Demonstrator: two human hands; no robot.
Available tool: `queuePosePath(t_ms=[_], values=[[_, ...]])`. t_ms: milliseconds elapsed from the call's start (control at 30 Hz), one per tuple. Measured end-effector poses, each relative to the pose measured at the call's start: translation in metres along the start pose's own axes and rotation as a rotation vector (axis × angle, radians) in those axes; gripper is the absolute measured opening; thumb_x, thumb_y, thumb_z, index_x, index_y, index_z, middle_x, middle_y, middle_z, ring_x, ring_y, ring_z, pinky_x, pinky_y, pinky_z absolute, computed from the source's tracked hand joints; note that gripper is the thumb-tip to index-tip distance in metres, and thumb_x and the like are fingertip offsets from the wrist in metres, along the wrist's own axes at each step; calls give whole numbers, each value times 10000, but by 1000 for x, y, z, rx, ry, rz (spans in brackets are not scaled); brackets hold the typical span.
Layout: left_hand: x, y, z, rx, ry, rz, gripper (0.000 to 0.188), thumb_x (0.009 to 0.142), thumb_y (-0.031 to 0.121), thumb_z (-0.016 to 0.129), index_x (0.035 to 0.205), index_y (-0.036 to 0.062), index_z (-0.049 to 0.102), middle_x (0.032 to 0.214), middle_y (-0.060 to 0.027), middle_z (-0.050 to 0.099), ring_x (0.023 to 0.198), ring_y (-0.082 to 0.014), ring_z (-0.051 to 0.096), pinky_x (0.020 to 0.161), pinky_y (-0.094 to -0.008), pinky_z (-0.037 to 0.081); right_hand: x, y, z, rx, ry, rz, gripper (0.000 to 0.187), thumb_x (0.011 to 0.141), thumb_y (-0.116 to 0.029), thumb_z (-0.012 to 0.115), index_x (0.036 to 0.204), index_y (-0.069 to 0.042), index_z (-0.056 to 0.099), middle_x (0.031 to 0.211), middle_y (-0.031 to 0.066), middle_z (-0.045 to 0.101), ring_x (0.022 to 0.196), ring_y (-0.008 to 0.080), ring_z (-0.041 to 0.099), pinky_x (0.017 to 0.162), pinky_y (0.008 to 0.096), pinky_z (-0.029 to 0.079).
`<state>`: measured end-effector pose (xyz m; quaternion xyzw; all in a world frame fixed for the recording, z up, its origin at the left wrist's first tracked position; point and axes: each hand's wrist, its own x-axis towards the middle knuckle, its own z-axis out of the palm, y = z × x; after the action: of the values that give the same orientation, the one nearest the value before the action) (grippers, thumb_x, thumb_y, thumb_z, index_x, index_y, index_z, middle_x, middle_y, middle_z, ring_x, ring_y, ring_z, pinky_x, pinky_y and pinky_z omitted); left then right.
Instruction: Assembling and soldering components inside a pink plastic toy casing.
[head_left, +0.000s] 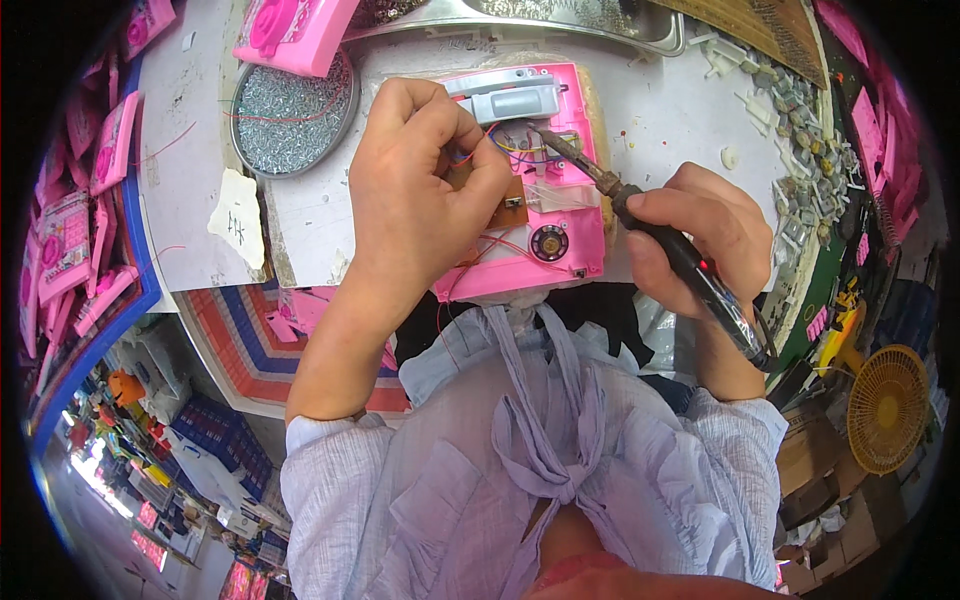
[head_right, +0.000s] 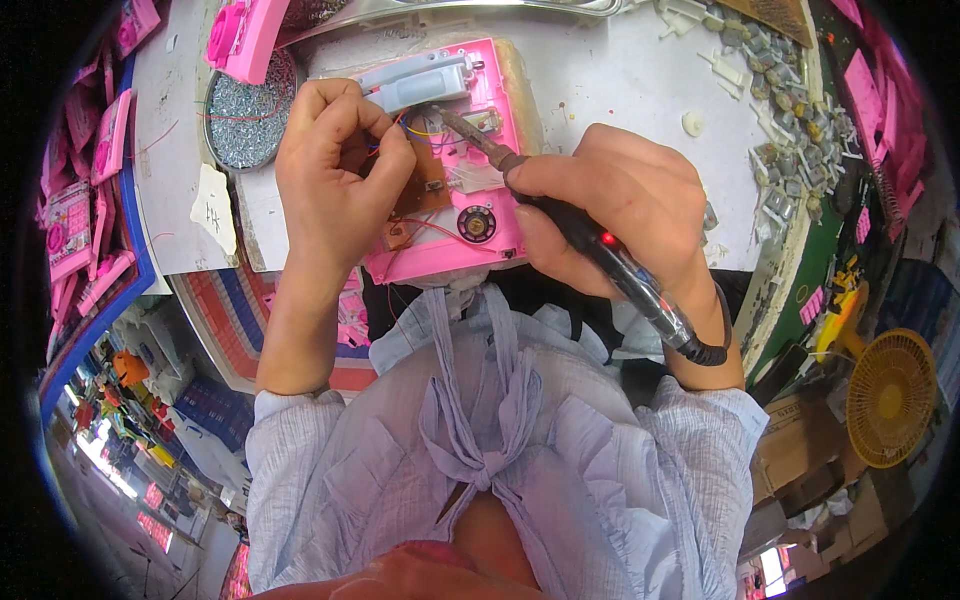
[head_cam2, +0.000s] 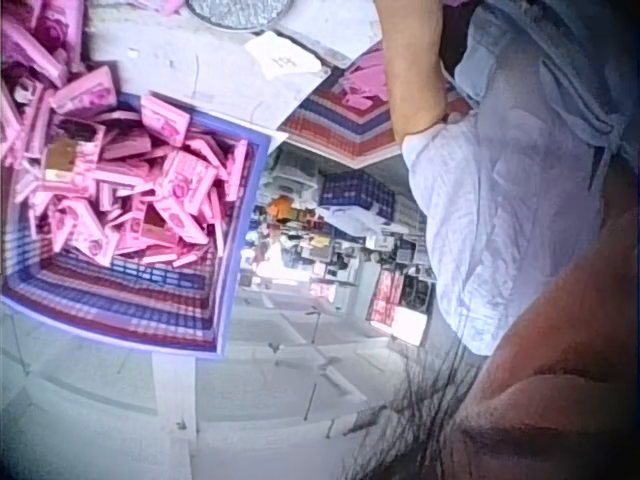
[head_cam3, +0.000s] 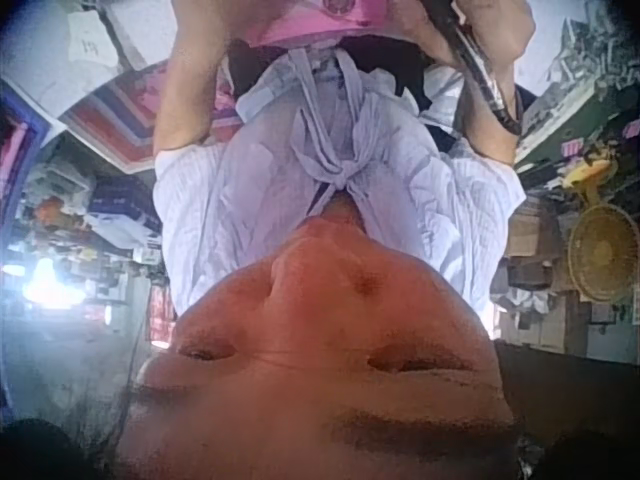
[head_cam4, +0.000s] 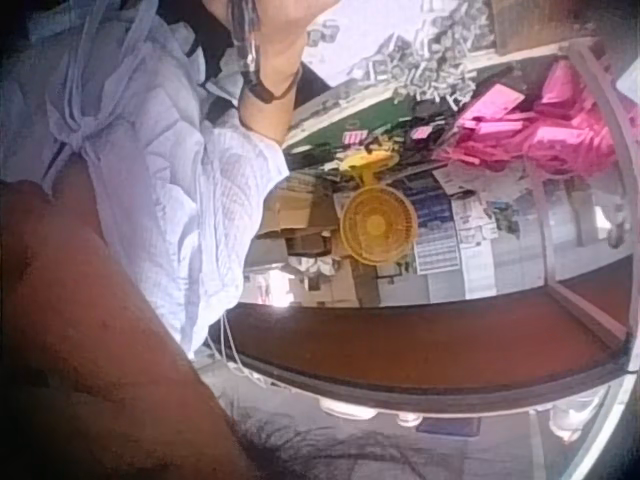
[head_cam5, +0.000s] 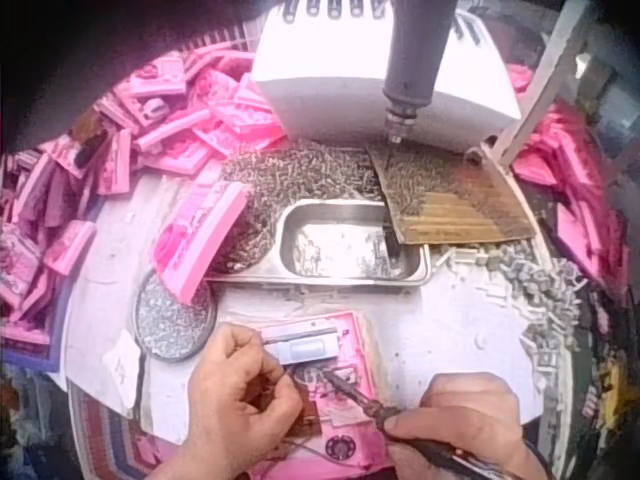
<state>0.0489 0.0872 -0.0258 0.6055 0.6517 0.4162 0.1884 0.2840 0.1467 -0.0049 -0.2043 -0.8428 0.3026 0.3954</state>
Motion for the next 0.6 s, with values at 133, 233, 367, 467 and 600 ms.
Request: queuePosePath(t_ms=[133,233,367,467,600], values=[[0,0,-1,10,6,16,106,740,-14,727,762,17,628,902,-89,573,673,-176,582,575,-296,501,0,1,0,-12,20,-21,354,679,18,791,1020,2,697,663,68,623,505,192,536,459,303,414],[-1,0,0,-23,2,-17,97,742,-17,723,769,14,634,905,-87,574,675,-171,582,577,-290,497,-3,4,0,4,21,-23,364,663,27,793,1013,5,697,665,69,625,504,191,533,456,301,406],[-1,0,0,-42,4,-28,87,745,-23,711,761,10,632,904,-84,572,674,-163,579,577,-284,494,-1,3,1,16,34,-18,372,664,22,801,1019,6,694,668,70,627,505,193,533,454,301,402],[-1,1,-1,-20,-10,-14,117,745,-16,734,803,13,637,914,-85,572,669,-172,586,579,-292,498,-1,2,-2,9,30,-20,357,689,13,803,1028,8,691,676,73,635,510,193,538,458,299,407],[-3,8,-8,52,-46,92,206,742,3,779,894,20,642,925,-93,570,672,-195,601,589,-319,521,-5,-7,-22,8,59,41,294,756,-1,781,1033,18,687,698,92,649,529,186,555,473,287,417]])
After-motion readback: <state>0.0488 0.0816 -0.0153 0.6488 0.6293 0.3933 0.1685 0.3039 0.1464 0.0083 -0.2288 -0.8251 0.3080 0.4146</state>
